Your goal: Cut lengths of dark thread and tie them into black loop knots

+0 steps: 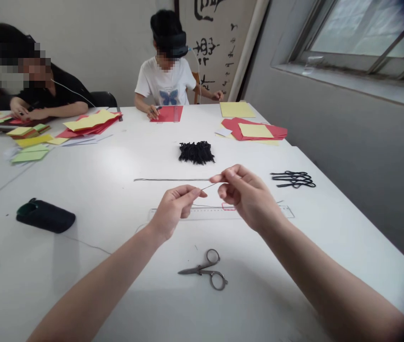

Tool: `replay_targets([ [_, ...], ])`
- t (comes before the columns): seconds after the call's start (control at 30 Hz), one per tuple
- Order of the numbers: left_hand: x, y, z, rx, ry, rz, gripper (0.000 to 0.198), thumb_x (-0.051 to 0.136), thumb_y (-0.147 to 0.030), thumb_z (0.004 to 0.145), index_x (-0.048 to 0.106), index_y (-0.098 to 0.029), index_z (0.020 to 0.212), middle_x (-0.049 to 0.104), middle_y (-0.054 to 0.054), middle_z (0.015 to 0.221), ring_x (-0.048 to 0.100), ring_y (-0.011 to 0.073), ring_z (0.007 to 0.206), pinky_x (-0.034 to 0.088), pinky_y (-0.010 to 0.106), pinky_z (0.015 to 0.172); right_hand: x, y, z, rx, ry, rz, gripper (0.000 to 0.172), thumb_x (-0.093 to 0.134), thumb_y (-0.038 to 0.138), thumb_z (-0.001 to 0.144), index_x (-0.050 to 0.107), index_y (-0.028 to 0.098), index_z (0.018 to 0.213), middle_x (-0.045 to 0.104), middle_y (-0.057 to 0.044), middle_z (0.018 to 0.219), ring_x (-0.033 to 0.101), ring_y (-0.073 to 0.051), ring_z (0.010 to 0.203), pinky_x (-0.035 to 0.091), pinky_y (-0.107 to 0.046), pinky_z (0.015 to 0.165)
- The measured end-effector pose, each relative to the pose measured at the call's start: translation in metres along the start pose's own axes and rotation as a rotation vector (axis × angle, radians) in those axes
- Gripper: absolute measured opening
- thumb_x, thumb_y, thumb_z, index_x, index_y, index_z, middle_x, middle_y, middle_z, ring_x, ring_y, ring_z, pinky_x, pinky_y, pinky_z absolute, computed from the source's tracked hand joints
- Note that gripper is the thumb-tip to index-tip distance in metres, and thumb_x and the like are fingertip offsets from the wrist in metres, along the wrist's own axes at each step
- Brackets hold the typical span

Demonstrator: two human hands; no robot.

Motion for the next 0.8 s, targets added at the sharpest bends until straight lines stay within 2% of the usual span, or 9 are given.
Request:
replay_targets([
  [0.1,-0.003,-0.017,-0.003,-0.024,0.085,0.038,0.022,0.067,-0.038,0.077,0.066,-0.017,0.07,0.02,-0.008,0.05,0.011,0.0058,0.045,0.009,0.024,0.044,-0.021,0.025,-0.001,-0.11,-0.1,0.024,0.02,0.057,0.037,0.085,0.046,0.022,0.078,0.051,0.002,0.063,0.044,-0.008,0.05,0.031,-0.025,0.045],
  [0.23,-0.015,-0.03,-0.012,-0.036,0.135,0.186,0.023,0.064,-0.039,0.079,0.064,-0.017,0.071,0.022,-0.007,0.051,0.014,0.0061,0.045,0.009,0.025,0.044,-0.052,0.06,-0.008,-0.286,-0.211,0.035,0.018,0.064,0.03,0.081,0.049,0.024,0.073,0.04,0.003,0.058,0.036,-0.007,0.05,0.025,-0.028,0.046],
  [0.4,-0.055,-0.015,-0.032,-0.166,0.104,0.379,0.026,0.059,-0.042,0.083,0.062,-0.017,0.075,0.024,-0.007,0.05,0.017,0.0067,0.046,0.014,0.024,0.047,-0.091,0.08,-0.024,-0.405,-0.348,0.071,0.029,0.08,0.025,0.064,0.052,0.018,0.067,0.038,0.004,0.056,0.033,-0.005,0.05,0.02,-0.023,0.043],
  [0.5,-0.085,-0.003,-0.048,-0.262,0.069,0.484,0.026,0.057,-0.042,0.083,0.062,-0.017,0.078,0.038,-0.006,0.054,0.027,0.0069,0.048,0.021,0.022,0.049,-0.113,0.076,-0.033,-0.406,-0.412,0.037,0.033,0.084,0.026,0.059,0.053,0.017,0.067,0.039,0.005,0.054,0.033,-0.005,0.049,0.021,-0.019,0.042],
  [0.6,-0.108,0.004,-0.063,-0.332,0.062,0.677,0.03,0.055,-0.046,0.083,0.063,-0.017,0.078,0.057,0.001,0.073,0.046,0.0114,0.064,0.031,0.022,0.056,-0.131,0.062,-0.039,-0.345,-0.45,0.001,0.033,0.085,0.027,0.058,0.055,0.017,0.067,0.04,0.004,0.053,0.034,-0.005,0.047,0.023,-0.019,0.041],
  [0.7,-0.122,0.003,-0.072,-0.343,0.04,0.872,0.034,0.052,-0.05,0.083,0.064,-0.019,0.079,0.058,0.001,0.076,0.05,0.0153,0.073,0.036,0.025,0.063,-0.144,0.046,-0.042,-0.275,-0.482,-0.009,0.035,0.086,0.028,0.056,0.055,0.018,0.068,0.04,0.004,0.054,0.034,-0.005,0.046,0.022,-0.02,0.041],
  [0.8,-0.127,0.003,-0.076,-0.333,0.033,0.934,0.036,0.05,-0.052,0.083,0.065,-0.019,0.08,0.057,0.001,0.074,0.051,0.0161,0.073,0.038,0.026,0.067,-0.154,0.035,-0.043,-0.231,-0.516,-0.003,0.037,0.087,0.029,0.054,0.054,0.018,0.065,0.04,0.003,0.056,0.034,-0.005,0.047,0.02,-0.022,0.042],
])
Point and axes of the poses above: each hand's wrist, its own z-axis towards the middle knuckle, its own x-axis out of the palm, y = z × x, the point moved 7 cm from there along z, towards the middle knuckle
